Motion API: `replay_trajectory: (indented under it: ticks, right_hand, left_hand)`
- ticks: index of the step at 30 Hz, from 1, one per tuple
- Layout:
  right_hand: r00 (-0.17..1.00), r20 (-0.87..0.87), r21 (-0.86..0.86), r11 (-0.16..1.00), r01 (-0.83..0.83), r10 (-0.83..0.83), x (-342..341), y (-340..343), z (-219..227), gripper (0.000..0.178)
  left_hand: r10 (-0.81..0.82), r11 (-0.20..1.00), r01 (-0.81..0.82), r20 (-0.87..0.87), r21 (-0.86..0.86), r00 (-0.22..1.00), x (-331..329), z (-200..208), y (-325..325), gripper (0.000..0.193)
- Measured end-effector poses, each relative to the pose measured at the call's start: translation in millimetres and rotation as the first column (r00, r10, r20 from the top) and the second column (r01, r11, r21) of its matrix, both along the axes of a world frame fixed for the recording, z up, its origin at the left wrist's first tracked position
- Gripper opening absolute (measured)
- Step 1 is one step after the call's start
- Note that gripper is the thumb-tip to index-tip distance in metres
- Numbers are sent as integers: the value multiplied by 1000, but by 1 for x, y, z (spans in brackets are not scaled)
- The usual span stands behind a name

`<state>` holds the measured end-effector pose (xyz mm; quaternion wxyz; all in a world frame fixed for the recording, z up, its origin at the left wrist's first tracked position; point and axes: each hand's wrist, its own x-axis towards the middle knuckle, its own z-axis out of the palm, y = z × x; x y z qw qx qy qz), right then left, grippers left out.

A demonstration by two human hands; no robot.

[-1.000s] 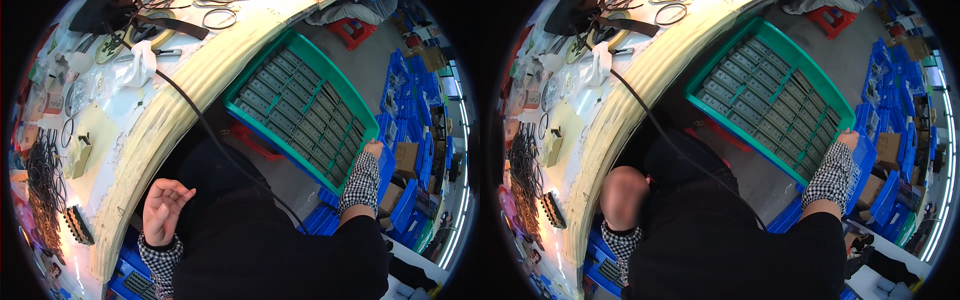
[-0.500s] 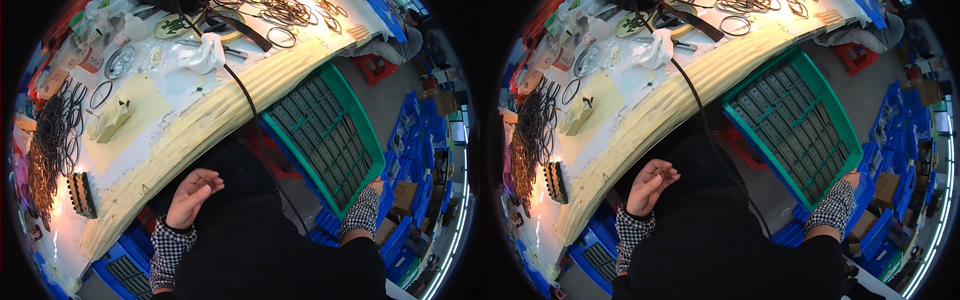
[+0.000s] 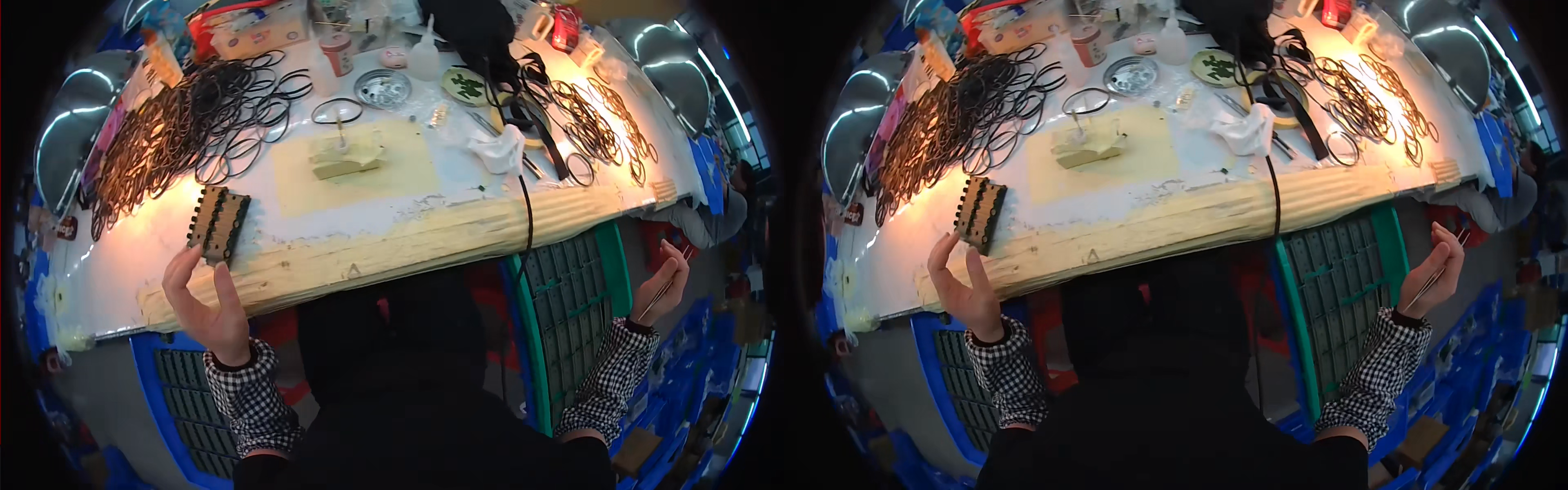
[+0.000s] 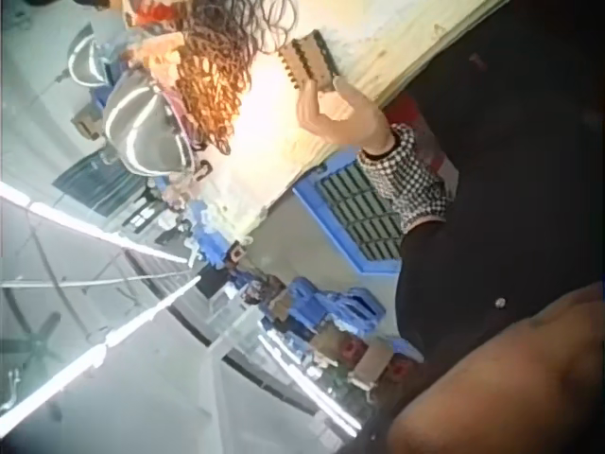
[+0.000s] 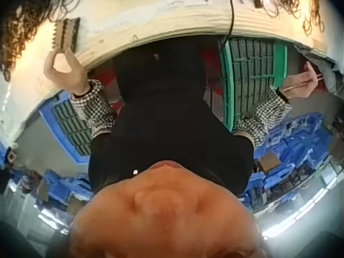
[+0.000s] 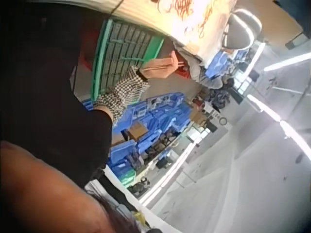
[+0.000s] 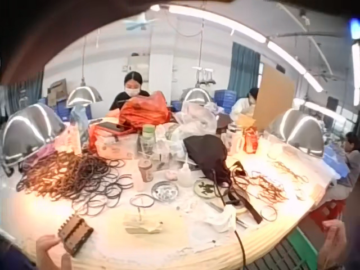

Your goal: Assembling rubber seals onto small green mechanical components at a factory workbench.

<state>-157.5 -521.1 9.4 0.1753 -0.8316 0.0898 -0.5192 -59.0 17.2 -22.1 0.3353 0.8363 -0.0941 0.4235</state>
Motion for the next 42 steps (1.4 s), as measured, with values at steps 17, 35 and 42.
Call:
replay_trajectory:
  ticks: [17, 35, 42]
  right_hand:
    - [932, -165, 239, 930, -279, 322, 116, 86, -54, 24]
    - [947, -97, 183, 940, -287, 307, 116, 93, -55, 25]
    - [948, -83, 151, 944, -293, 307, 115, 103, -48, 24]
  left_hand:
    - [139, 960, -97, -149, 262, 979, 12, -9, 25, 28]
    - [200, 957, -168, -117, 238, 973, 14, -12, 24, 29]
    - [251, 948, -221, -111, 230, 962, 15, -8, 26, 28]
